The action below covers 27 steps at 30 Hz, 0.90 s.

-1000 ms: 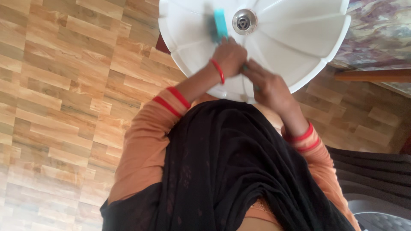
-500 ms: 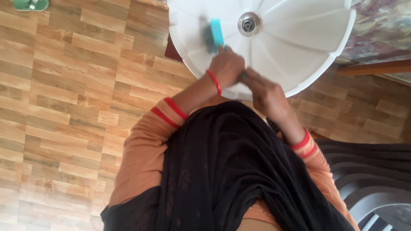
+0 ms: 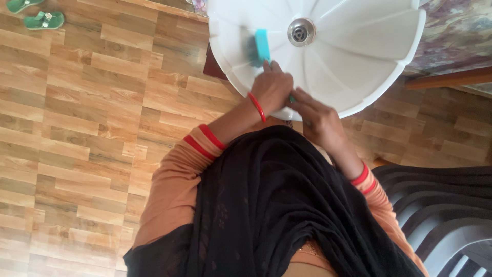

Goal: The person cleans the interior of a white sink by scrubbing it with a blue brush.

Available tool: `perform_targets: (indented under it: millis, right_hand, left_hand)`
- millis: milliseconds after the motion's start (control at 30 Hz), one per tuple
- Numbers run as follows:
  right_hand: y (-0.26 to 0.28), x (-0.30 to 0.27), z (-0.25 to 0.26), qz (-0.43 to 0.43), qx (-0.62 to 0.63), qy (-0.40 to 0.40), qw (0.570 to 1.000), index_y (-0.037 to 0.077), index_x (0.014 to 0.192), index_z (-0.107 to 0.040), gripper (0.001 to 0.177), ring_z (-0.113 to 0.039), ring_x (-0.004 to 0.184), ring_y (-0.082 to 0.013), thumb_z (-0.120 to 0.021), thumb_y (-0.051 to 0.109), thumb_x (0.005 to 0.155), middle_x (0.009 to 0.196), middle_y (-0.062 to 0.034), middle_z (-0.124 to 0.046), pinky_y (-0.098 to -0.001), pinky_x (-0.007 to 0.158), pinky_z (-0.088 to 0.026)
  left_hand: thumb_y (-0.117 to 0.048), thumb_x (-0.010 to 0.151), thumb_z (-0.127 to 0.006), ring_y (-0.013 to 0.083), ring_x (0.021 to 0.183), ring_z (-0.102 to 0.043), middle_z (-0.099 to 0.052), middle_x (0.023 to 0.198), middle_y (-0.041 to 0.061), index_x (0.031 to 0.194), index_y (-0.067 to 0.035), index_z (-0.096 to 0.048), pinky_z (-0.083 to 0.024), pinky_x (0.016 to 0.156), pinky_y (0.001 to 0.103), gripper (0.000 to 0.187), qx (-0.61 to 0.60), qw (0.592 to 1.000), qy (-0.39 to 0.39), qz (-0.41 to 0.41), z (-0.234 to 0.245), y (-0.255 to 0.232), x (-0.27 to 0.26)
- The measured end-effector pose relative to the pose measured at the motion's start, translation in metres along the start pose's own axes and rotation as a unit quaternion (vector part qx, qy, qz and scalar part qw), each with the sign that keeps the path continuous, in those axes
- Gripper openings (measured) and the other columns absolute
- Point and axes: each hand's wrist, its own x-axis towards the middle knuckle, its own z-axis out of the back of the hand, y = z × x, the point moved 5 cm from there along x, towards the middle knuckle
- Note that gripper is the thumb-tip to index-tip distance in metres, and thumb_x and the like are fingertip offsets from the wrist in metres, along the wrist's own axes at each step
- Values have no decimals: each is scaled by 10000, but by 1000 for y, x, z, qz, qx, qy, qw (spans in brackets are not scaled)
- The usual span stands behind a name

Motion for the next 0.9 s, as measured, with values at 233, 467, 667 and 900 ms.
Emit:
perform_targets:
  millis: [233,467,667,900]
  right_hand:
    - [-23,24,-3,-11,54,-5,998,26,1210,-726,486,-612,1335,-357,-569,-210,815,1393,-182,-654,-407,1085,-553]
    - [-5,13,-9,12,57,-9,998,27,1176,-729,494,-606,1341,-355,-562,-217,780,1388,-180,-659,-411,1090,-552]
    - [-14,24,-4,44,13,-2,999,18,1211,-719,518,-618,1312,-363,-567,-206,769,1353,-195,-675,-425,1062,-557]
    - [-7,-17,21,61,-100,26,993,49,1123,-738,396,-681,1234,-307,-601,-122,792,1303,-161,-693,-402,877,-615]
  left_hand:
    - [-227,755,-809,479,1063,-629,-727,884,264,812,-19,-780,-438,1062,616,217,34,998,46,-28,15,13,23]
    - [-191,713,-825,482,1044,-632,-734,845,234,812,-9,-783,-424,1045,635,212,81,995,29,-40,19,11,0]
    - [-217,708,-826,500,1085,-634,-699,897,302,815,-3,-750,-528,960,549,250,13,1000,21,-19,14,21,14]
    - [-256,827,-771,601,1213,-552,-574,1243,393,986,1,-708,-590,840,517,310,7,998,60,2,-35,-17,2]
